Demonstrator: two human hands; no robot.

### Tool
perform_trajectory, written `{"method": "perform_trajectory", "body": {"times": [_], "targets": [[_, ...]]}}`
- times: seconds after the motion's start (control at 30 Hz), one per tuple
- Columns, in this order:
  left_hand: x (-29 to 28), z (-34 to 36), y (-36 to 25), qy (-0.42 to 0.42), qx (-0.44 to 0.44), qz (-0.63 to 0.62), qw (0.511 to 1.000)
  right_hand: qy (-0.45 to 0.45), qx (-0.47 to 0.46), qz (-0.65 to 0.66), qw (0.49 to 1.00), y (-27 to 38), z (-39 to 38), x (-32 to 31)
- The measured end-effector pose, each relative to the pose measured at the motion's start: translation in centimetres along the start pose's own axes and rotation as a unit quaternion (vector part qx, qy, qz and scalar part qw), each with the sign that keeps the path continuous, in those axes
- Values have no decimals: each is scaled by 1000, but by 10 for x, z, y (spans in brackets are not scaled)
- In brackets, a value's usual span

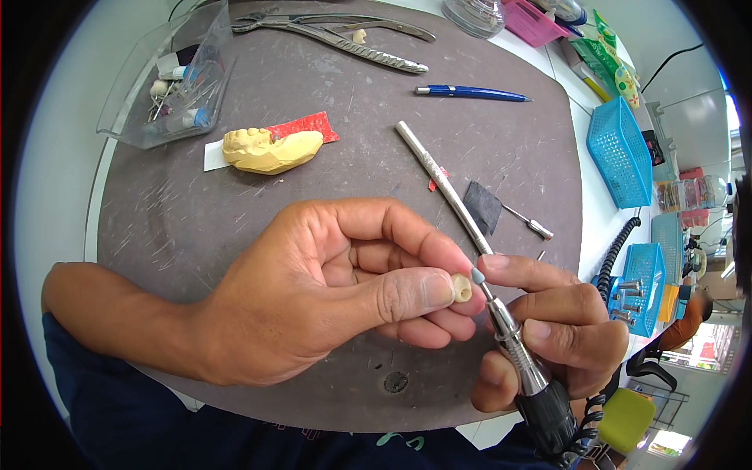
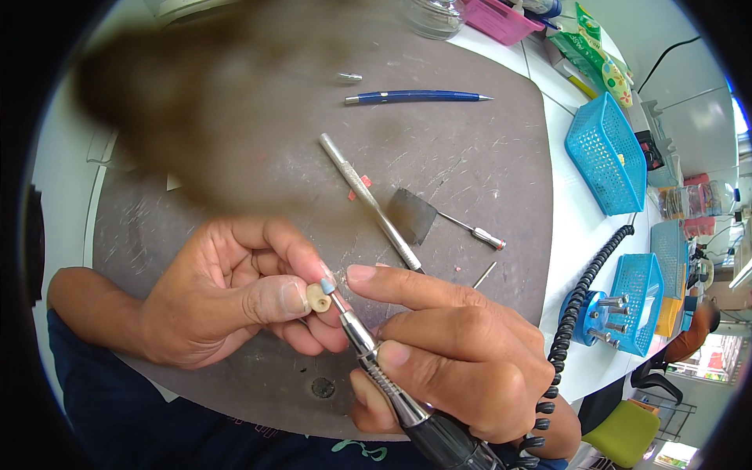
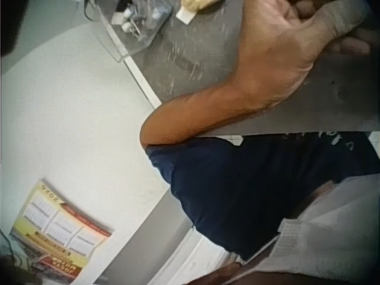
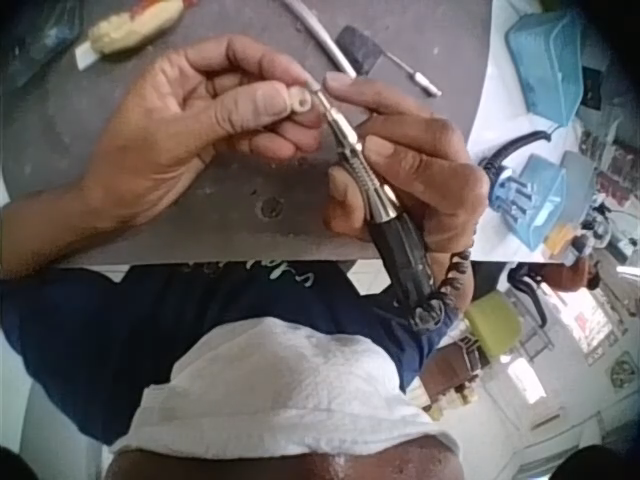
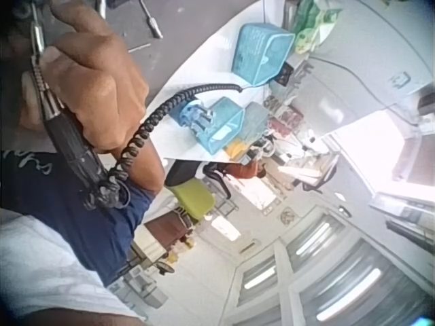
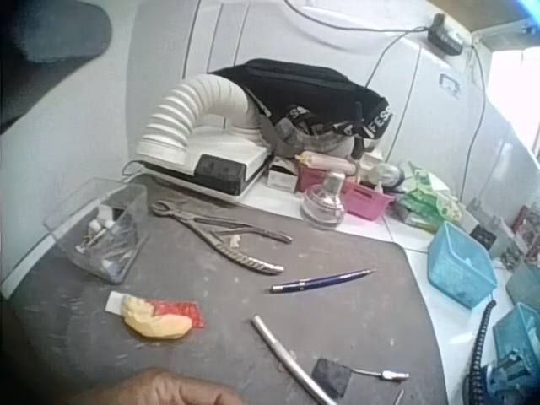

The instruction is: Fabricating a dental prosthesis by finishing, grinding, and aligning a crown restoration with dental models.

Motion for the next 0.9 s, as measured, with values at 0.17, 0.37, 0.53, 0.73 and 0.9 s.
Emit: {"method": "perform_trajectory", "body": {"times": [0.17, 0.37, 0.53, 0.73, 0.9], "targets": [[0, 1, 0, 5, -1, 7, 1000, 8, -3, -11, 1000, 1, 0, 3], [0, 1, 0, 5, 1, 4, 1000, 21, -10, -24, 999, 2, 1, 5], [1, 0, -1, 5, 6, -8, 1000, 4, -16, -19, 1000, 1, 0, 1], [1, 0, 0, 8, 6, -11, 1000, 15, -24, -27, 999, 2, 0, 3], [0, 0, 1, 8, 2, -8, 1000, 26, -23, -15, 999, 3, 0, 5]]}}
Point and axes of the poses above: each hand's wrist, its own z-axis towards the middle knuckle, its own x-axis out of the palm, y = z × x, the point moved 10 cm from there along z, towards the middle knuckle, and after that the axes turned 10 degrees about x, right-handed, at the moved point
